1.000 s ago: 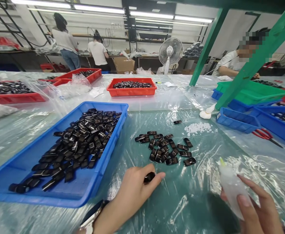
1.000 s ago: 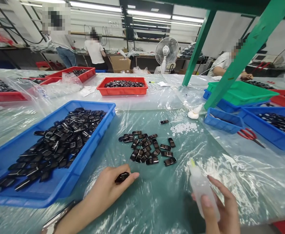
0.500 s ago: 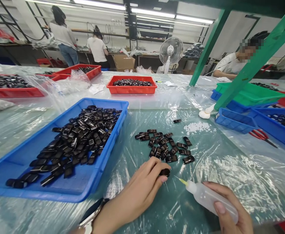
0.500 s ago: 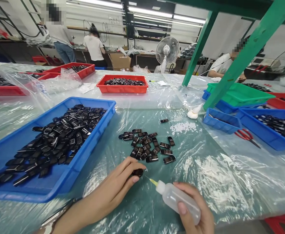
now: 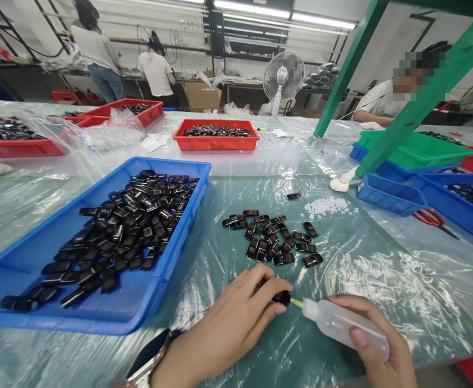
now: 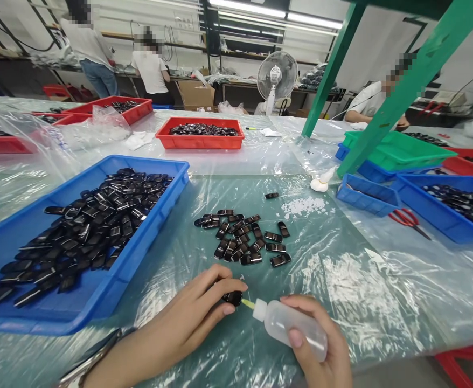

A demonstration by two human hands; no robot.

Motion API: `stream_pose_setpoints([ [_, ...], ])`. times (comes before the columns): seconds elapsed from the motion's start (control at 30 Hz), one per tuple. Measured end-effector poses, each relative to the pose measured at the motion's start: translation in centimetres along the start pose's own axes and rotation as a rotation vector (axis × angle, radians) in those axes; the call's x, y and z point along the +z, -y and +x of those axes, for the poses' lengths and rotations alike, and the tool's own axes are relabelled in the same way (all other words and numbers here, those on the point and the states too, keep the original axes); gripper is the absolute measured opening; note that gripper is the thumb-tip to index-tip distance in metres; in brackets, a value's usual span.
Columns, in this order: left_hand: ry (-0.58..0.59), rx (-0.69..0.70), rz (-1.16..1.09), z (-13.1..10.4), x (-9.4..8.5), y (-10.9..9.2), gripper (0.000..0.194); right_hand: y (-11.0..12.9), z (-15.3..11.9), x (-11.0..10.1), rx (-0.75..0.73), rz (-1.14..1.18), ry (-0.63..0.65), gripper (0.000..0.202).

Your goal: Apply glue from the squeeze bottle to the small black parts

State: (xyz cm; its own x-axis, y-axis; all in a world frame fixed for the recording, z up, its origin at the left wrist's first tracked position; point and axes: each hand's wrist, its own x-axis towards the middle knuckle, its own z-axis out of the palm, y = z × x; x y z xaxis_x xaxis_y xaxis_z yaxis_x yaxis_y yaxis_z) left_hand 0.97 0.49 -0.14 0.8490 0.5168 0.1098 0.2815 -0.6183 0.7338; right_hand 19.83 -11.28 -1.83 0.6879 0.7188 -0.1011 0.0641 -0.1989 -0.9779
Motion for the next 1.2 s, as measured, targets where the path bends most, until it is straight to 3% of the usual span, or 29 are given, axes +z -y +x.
stream_pose_setpoints([
  [0.3,-0.005,0.023,-0.009,-0.2,0.1,-0.2,0.024,-1.3,0.9,-0.4,-0.030,0.109,0.029,0.054],
  [0.57,0.003,0.024,-0.005,-0.1,0.0,-0.6,0.023,-2.2,1.3,-1.2,-0.078,0.063,0.106,0.053],
  [0.97,0.016,0.021,-0.017,0.0,0.0,-0.5,0.022,0.0,1.0,-0.8,0.001,0.030,0.078,0.052],
  [1.2,0.003,0.020,-0.017,-0.2,0.0,-0.4,0.022,0.4,1.0,-0.8,-0.043,-0.003,0.061,0.050],
])
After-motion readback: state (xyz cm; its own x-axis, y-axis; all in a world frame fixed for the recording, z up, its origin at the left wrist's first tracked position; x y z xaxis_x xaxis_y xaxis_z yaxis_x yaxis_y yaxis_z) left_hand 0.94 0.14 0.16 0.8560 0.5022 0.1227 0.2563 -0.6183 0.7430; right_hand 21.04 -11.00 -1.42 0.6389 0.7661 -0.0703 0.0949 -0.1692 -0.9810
